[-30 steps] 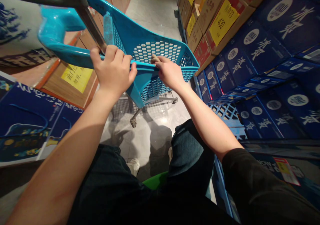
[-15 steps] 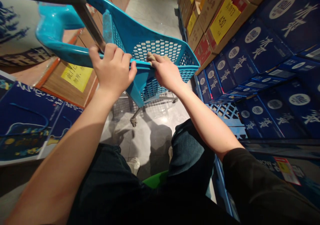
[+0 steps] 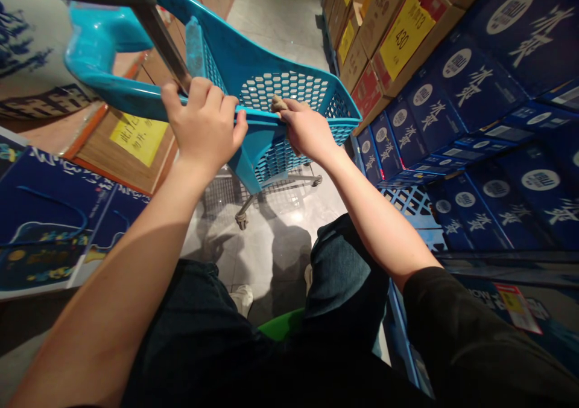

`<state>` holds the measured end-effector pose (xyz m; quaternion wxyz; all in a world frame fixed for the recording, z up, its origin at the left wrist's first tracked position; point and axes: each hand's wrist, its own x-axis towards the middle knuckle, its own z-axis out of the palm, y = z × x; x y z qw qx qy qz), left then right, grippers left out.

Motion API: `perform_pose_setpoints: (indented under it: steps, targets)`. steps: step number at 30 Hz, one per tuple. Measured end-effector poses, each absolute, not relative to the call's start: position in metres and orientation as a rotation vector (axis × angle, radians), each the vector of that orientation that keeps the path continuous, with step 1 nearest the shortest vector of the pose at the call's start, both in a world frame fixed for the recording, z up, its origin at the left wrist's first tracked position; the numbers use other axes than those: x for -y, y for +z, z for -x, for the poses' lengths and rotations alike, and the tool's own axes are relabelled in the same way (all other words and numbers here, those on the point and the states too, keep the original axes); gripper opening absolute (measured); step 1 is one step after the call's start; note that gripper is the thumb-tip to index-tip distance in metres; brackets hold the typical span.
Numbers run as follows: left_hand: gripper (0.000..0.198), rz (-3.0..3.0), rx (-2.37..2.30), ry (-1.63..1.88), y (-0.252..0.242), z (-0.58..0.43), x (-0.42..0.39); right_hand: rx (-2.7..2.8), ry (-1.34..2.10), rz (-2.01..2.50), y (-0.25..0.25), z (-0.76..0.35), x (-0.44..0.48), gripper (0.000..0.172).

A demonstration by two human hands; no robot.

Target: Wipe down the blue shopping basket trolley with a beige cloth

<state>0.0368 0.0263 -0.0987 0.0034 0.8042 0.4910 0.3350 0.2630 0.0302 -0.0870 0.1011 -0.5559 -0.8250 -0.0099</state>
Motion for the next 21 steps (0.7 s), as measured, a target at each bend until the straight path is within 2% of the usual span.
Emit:
perform_pose_setpoints:
  steps: [5,12,21]
  targets:
    - [0.047,-2.541,-1.476,1.069,-0.1,-0.036,-0.026,2.503,0.025,1.516,-0.077,-0.25,-0.02,0.059]
    - [0.049,-2.512,-1.576,1.013,-0.099,-0.036,-0.028,2.318,0.004,1.838,-0.09,-0.283,-0.048,0.047]
    - [0.046,-2.482,-1.476,1.122,-0.1,-0.037,-0.028,2.501,-0.038,1.526,-0.081,-0.247,-0.021,0.057]
